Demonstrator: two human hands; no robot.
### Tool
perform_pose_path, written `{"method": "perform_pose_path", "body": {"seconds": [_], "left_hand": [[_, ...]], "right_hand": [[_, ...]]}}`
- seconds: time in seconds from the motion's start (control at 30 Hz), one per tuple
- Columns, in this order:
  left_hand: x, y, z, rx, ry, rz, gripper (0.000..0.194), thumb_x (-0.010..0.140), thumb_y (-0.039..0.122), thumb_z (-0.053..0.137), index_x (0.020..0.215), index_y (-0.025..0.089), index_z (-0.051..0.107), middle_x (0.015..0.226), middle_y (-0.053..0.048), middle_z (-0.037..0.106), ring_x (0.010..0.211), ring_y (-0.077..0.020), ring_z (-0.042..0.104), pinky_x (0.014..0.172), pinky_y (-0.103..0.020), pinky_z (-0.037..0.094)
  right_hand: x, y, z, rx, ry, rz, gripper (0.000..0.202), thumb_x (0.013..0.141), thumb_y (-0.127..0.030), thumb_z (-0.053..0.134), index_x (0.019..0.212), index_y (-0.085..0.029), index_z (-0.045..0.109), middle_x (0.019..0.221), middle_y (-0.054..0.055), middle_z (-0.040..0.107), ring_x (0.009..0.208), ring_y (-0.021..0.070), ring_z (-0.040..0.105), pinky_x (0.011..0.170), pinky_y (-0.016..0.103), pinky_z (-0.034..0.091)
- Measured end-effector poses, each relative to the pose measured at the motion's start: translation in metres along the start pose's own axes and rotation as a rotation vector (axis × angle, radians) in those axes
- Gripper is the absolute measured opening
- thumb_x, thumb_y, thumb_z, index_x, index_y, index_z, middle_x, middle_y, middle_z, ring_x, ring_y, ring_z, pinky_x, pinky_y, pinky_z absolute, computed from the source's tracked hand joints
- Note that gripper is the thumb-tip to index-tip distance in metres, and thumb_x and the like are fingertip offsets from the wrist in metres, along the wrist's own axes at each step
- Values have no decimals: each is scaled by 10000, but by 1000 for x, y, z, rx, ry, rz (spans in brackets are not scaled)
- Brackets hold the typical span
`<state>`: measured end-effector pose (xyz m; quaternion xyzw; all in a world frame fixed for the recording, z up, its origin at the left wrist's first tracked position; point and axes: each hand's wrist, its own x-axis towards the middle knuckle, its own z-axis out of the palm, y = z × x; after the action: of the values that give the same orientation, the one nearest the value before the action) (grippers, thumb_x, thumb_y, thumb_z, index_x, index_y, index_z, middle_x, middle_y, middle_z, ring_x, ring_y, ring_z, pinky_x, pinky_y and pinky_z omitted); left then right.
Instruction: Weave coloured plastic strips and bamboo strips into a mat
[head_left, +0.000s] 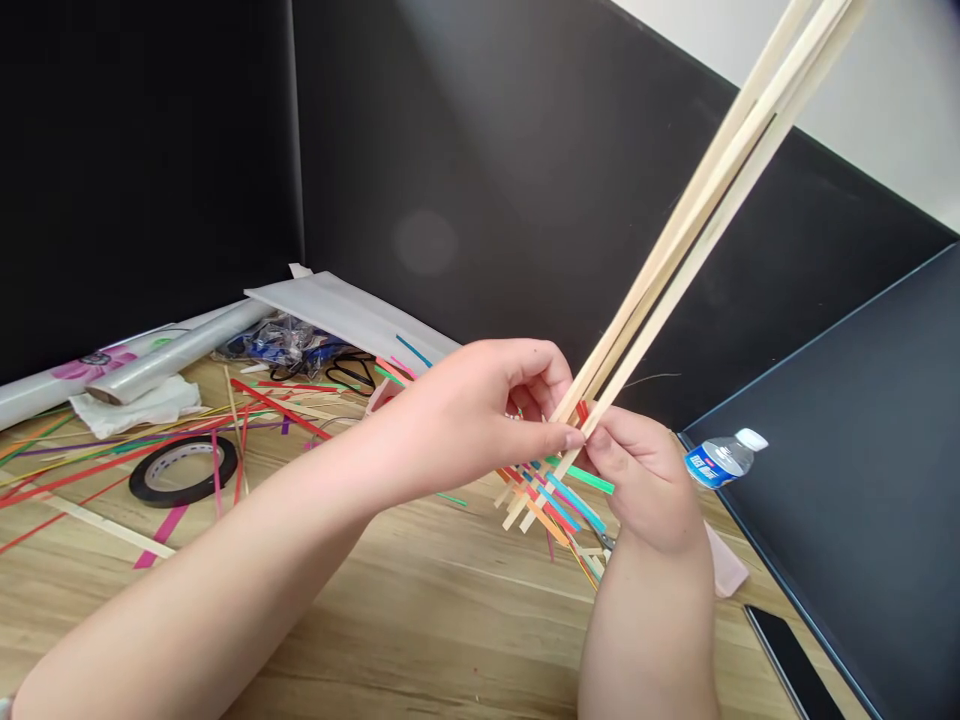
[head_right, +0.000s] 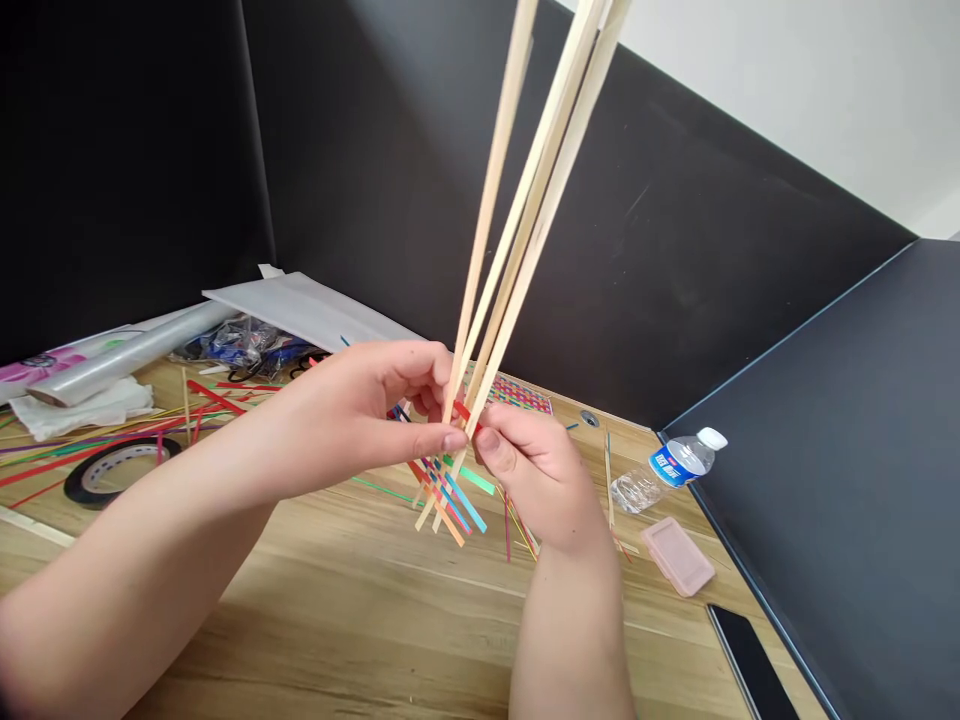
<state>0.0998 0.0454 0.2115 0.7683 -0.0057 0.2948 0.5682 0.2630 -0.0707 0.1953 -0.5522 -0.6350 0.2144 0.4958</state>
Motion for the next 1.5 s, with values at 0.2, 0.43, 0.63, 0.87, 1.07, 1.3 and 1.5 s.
{"method": "perform_pose_path", "body": {"seconds": [0.2,0.43,0.63,0.87,1.07,1.3,1.5], "left_hand": [[0,-2,1,160,97,22,109,801,202,681,758,194,581,708,48,599,656,-91,569,576,-199,452],[2,-6,4,236,81,-9,65,812,215,677,822,210,614,761,38,653,678,-117,611,575,-219,460],[4,-8,6,308,102,13,78,794,188,697,790,205,621,709,50,631,652,-106,593,567,-207,438],[6,-9,7,281,101,5,96,778,167,708,751,199,622,670,57,602,622,-92,564,552,-200,424],[9,-12,7,135,73,-42,111,796,225,694,737,189,607,672,39,603,624,-96,558,564,-212,447],[8,-14,8,118,103,-44,160,805,256,684,708,188,577,698,32,627,640,-99,581,582,-215,456],[7,-14,9,65,84,-50,130,827,221,625,715,190,567,707,34,607,659,-95,566,582,-209,438]], "right_hand": [[-5,-21,5,-217,55,138,413,931,-494,496,656,-196,577,624,1,470,617,133,443,573,270,401],[-9,-30,4,-270,78,192,467,931,-557,461,647,-202,569,626,12,450,607,132,409,525,265,375],[-7,-25,5,-148,93,218,366,942,-520,473,806,-228,647,758,18,544,673,125,475,570,247,432],[-1,-26,14,-129,208,184,90,895,-285,574,894,-252,657,746,-15,597,553,80,471,486,208,408],[1,-20,11,-83,241,192,73,866,-268,594,853,-239,660,729,-7,624,588,92,518,485,202,424],[4,-17,11,-108,290,194,70,824,-258,603,764,-221,607,716,-4,602,602,103,528,478,211,411],[3,-10,12,10,267,193,56,842,-248,604,786,-249,596,693,-22,541,611,115,502,542,251,438]]}}
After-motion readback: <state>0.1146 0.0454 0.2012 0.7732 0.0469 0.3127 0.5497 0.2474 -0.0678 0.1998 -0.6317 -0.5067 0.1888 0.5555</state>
